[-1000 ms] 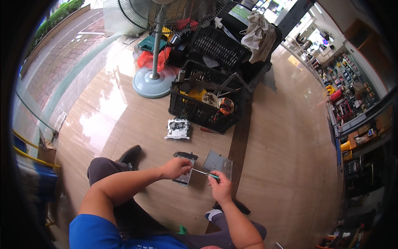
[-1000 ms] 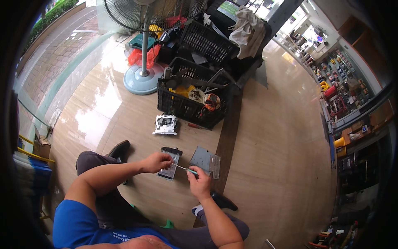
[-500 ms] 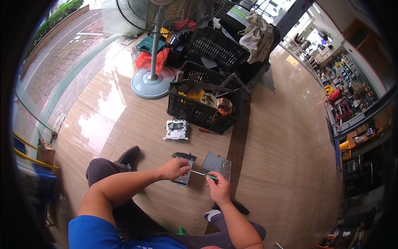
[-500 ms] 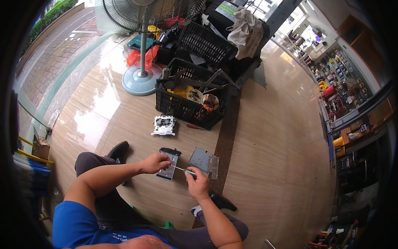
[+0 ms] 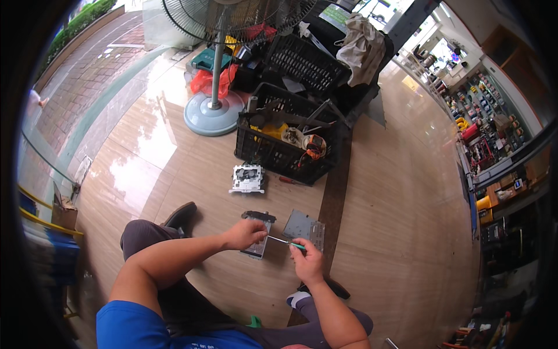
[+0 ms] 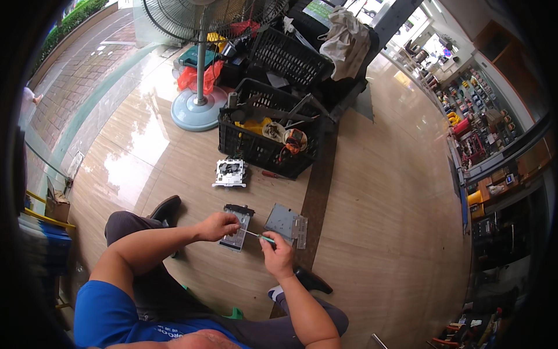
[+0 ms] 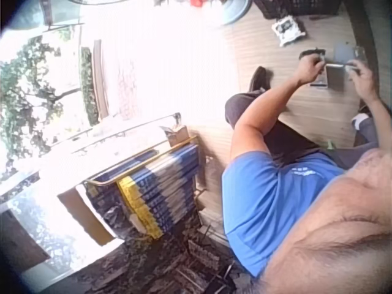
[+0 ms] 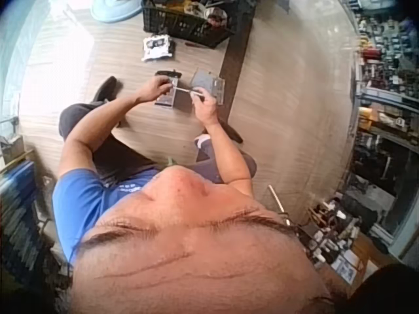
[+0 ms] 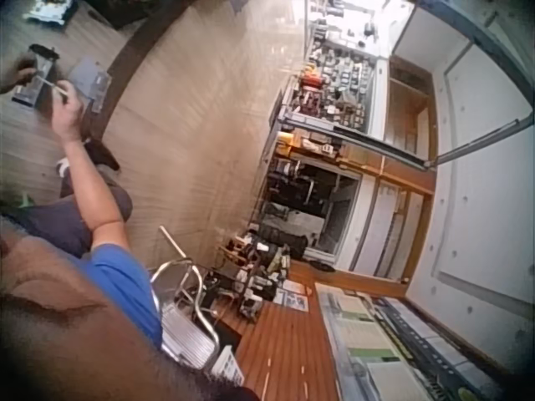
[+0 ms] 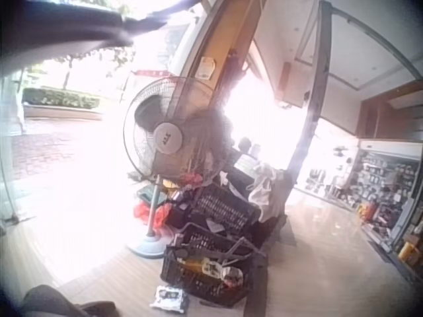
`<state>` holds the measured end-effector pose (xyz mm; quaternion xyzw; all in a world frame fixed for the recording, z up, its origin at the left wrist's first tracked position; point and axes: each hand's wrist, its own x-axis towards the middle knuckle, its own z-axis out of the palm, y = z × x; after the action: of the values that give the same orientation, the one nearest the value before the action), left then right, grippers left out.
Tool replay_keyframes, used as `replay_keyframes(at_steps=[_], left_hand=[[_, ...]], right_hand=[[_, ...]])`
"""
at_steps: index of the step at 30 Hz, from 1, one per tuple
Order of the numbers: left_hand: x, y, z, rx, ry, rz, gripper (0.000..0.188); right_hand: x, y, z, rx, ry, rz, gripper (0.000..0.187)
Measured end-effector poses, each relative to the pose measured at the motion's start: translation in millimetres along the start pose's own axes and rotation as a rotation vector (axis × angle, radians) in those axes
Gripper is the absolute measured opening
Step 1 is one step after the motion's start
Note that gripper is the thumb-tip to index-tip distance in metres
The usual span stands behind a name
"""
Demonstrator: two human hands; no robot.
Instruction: The person uses a screwdriver to remove screws and disassemble a silver metal electronic component. They remove internal plates and circuit boards from the casing by hand on the floor.
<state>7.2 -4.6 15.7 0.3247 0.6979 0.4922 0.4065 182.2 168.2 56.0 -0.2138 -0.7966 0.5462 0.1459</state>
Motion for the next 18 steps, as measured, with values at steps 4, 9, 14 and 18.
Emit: replay_keyframes(at_steps=[4, 9, 14, 18], left_hand=[[3.4, -1.4, 2.6, -0.045, -0.023, 0.021, 0.023], [5.8, -1.6, 4.5, -0.059, -0.004, 0.016, 0.021], [-3.7, -4.5, -4.0, 0.034, 0.004, -0.022, 0.027], [11.1, -3.7, -0.5, 0.019, -0.021, 0.018, 0.031]], right_hand=[[0.3, 0.8, -3.0, 0.008, 0.01, 0.0, 0.016], [4.0, 1.6, -5.2, -0.019, 0.006, 0.0, 0.015], [2.4, -22.5, 3.1, -0.045, -0.021, 0.008, 0.014], [4.2, -14.2, -0.2, 0.051, 0.021, 0.061, 0.014]])
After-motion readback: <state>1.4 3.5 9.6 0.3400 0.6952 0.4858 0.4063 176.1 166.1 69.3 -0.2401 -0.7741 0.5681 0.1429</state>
